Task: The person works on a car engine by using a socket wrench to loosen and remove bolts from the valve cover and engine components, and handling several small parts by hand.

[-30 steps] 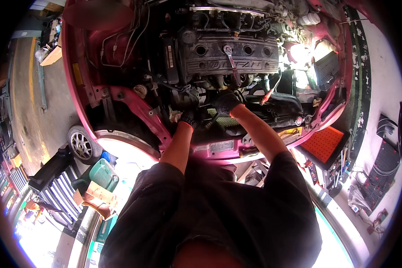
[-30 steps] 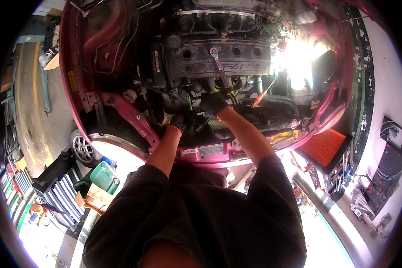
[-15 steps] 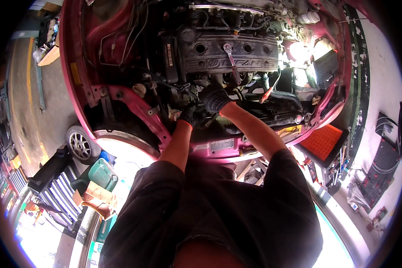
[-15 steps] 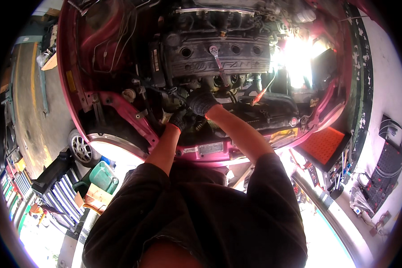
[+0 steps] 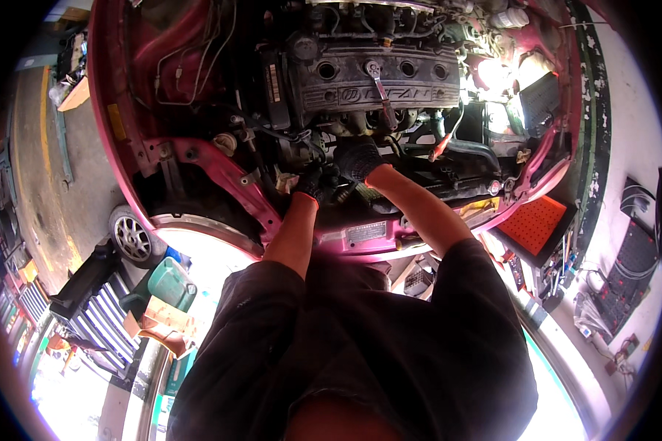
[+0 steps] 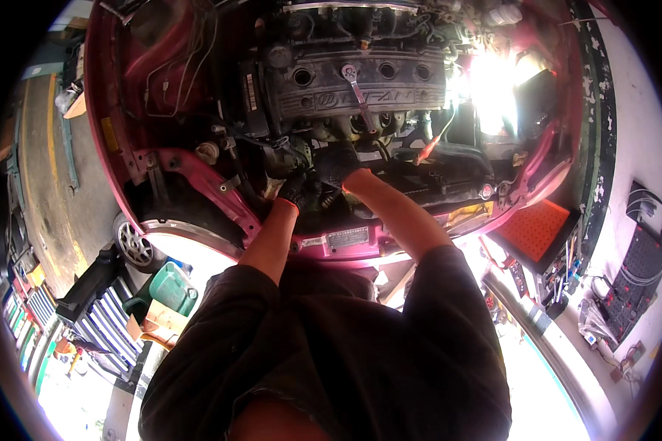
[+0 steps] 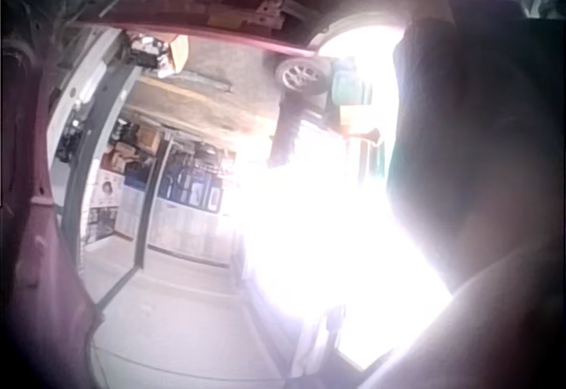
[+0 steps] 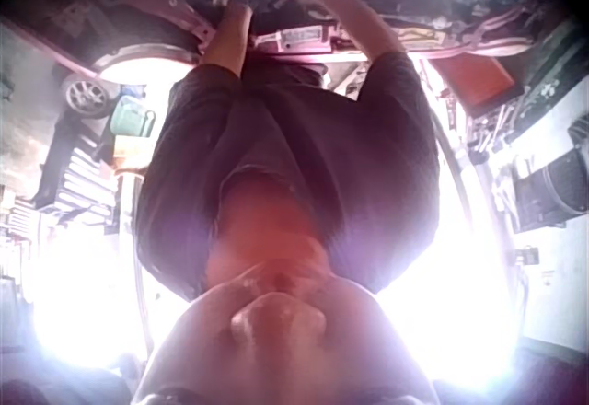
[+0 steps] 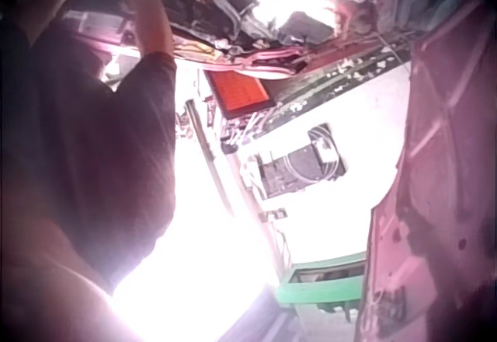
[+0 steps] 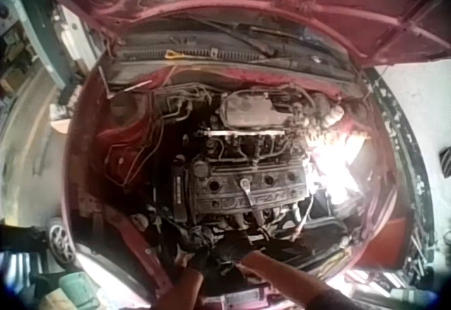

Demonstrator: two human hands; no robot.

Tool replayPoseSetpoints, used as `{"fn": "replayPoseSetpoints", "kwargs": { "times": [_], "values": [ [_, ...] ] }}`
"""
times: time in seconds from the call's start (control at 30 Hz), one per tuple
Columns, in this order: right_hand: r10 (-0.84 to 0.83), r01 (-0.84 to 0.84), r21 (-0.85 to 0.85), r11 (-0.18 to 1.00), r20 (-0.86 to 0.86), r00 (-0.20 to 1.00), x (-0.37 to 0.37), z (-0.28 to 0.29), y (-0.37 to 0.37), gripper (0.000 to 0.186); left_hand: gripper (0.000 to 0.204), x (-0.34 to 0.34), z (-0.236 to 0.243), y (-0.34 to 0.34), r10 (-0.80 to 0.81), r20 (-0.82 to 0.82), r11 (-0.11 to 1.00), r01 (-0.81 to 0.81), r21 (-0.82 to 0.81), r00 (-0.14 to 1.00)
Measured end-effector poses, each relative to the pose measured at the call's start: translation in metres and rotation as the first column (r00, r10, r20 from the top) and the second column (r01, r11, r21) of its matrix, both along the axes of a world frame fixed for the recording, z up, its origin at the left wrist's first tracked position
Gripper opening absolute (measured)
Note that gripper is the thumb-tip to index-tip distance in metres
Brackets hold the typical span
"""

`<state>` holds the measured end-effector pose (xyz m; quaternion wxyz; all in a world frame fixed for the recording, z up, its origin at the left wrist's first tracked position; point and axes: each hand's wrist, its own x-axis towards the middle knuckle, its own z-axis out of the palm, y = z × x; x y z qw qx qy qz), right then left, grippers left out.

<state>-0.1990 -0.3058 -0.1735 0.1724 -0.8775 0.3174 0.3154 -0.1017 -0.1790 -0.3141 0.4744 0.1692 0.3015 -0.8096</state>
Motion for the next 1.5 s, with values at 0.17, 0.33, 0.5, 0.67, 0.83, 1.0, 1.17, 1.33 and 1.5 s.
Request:
{"fn": "replayPoseSetpoints", "kwargs": {
  "times": [0.17,0.33,0.5,0.67,0.83,1.0,1.17,1.33,1.5],
  "values": [
    [-0.012,0.042,-0.107,0.993,0.272,0.962,-0.024,-0.023,0.007,0.019,0.017,-0.004,-0.025,0.007,0.086,-0.214,0.986,-0.115,-0.125,0.973],
    [-0.043,0.073,-0.089,0.993,0.301,0.953,-0.023,-0.005,0.000,0.020,0.020,-0.006,-0.043,0.008,0.126,-0.053,0.991,-0.123,0.050,0.991],
    [0.299,-0.245,-0.233,0.941,0.235,0.925,-0.024,-0.064,-0.008,0.031,0.025,-0.007,-0.025,-0.007,-0.040,0.031,0.996,0.037,0.084,0.999],
    [0.139,-0.138,-0.021,0.990,0.031,0.990,0.015,-0.016,0.005,0.032,0.025,-0.005,0.005,-0.017,-0.099,0.231,0.984,0.060,0.169,0.968],
    [0.219,-0.220,-0.043,0.975,-0.021,0.976,0.046,-0.005,0.018,0.030,0.022,-0.005,0.007,-0.017,-0.030,0.290,0.996,0.003,0.095,0.956],
    [0.295,-0.357,-0.262,0.897,-0.248,0.923,0.053,-0.038,0.037,0.032,0.022,-0.006,0.004,-0.014,-0.020,0.307,0.995,-0.010,0.098,0.952],
    [-0.788,0.802,-0.319,0.505,0.209,0.580,0.085,-0.067,0.058,0.041,0.023,-0.004,0.007,-0.015,-0.024,0.343,0.997,-0.003,0.077,0.939],
    [-0.750,0.469,-0.746,0.472,-0.061,0.658,0.092,-0.093,0.075,0.032,0.024,-0.014,0.015,-0.025,-0.057,0.441,0.998,0.038,0.051,0.896],
    [-0.793,0.531,-0.776,0.340,0.067,0.606,0.092,-0.107,0.073,0.028,0.026,-0.018,0.024,-0.028,-0.105,0.738,0.973,0.222,-0.063,0.666]
  ]
}}
